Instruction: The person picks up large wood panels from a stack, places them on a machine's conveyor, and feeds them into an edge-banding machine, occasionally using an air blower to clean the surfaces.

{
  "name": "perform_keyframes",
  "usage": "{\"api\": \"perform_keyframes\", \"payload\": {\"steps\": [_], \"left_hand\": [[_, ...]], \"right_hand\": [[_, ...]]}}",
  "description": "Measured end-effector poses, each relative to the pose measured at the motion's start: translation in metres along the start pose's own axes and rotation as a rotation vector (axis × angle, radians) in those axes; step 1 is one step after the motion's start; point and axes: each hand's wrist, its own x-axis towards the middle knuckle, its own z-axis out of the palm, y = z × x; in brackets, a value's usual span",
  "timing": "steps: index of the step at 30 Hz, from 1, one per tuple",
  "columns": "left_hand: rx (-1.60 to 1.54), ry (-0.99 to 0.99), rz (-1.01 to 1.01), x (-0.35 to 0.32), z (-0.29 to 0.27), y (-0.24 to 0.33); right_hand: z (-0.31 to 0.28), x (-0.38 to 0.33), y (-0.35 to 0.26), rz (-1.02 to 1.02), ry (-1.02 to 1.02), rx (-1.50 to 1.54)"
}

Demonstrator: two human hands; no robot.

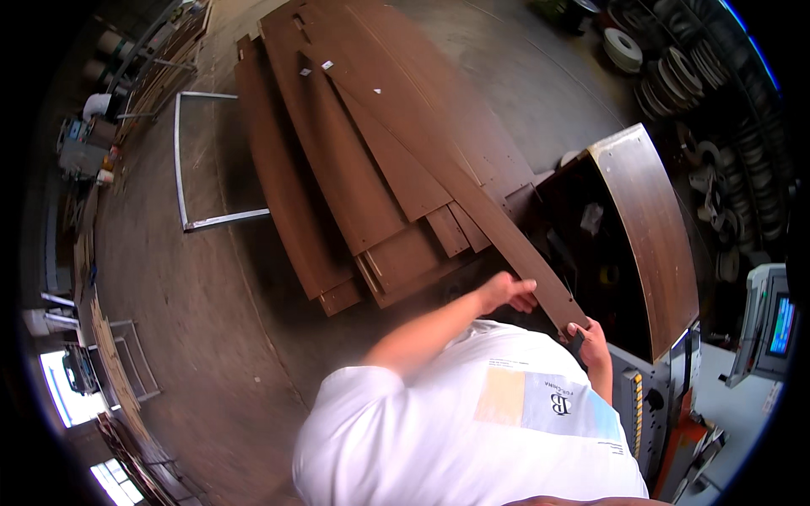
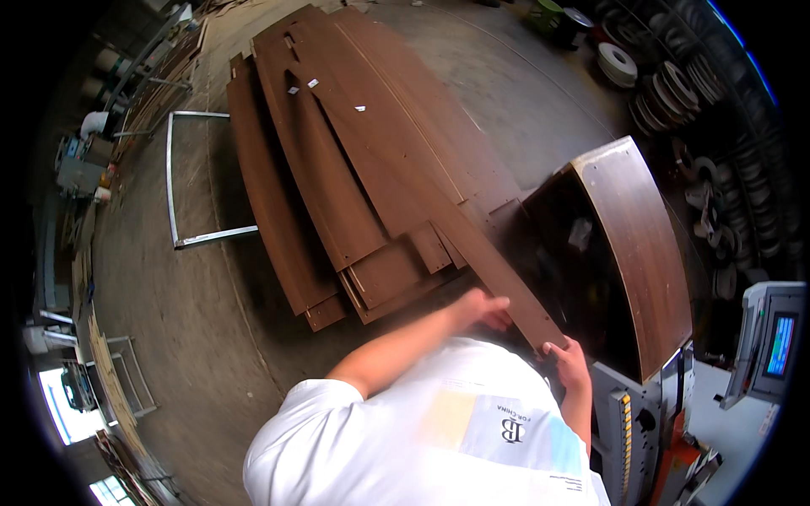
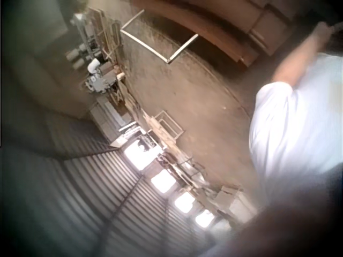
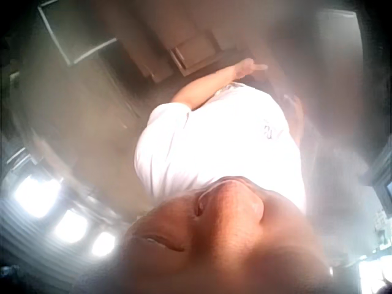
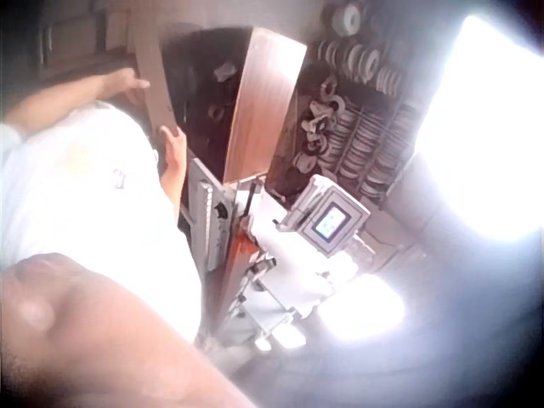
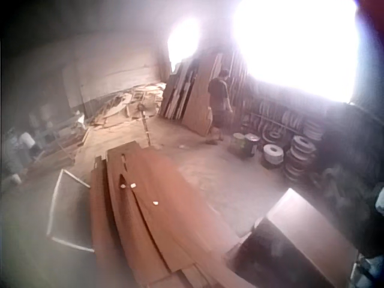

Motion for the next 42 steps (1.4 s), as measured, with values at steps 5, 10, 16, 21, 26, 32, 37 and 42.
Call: {"api": "perform_keyframes", "payload": {"steps": [5,10,16,21,26,32,37,42], "left_hand": [[-0.163,0.267,0.083,0.020,-0.056,0.031],[-0.284,0.556,0.235,0.048,-0.158,0.056],[-0.417,0.679,0.232,0.051,-0.189,0.072],[-0.534,0.640,0.310,0.055,-0.166,0.047],[-0.458,0.479,0.306,0.057,-0.106,0.043],[-0.326,0.279,0.232,0.093,-0.010,0.050],[-0.222,0.234,0.196,0.157,0.054,0.036],[-0.004,0.130,0.101,0.226,0.115,0.031]], "right_hand": [[-0.049,-0.093,0.000,-0.058,0.175,-0.075],[-0.136,-0.182,0.055,-0.216,0.646,0.135],[-0.187,-0.255,0.109,-0.457,0.883,0.384],[-0.185,-0.244,0.130,-0.569,1.159,0.658],[-0.210,-0.244,0.141,-0.541,1.424,0.851],[-0.228,-0.197,0.149,-0.657,1.271,1.124],[-0.256,-0.173,0.135,-0.733,1.279,1.265],[-0.338,-0.175,0.167,-0.764,1.305,1.332]]}}
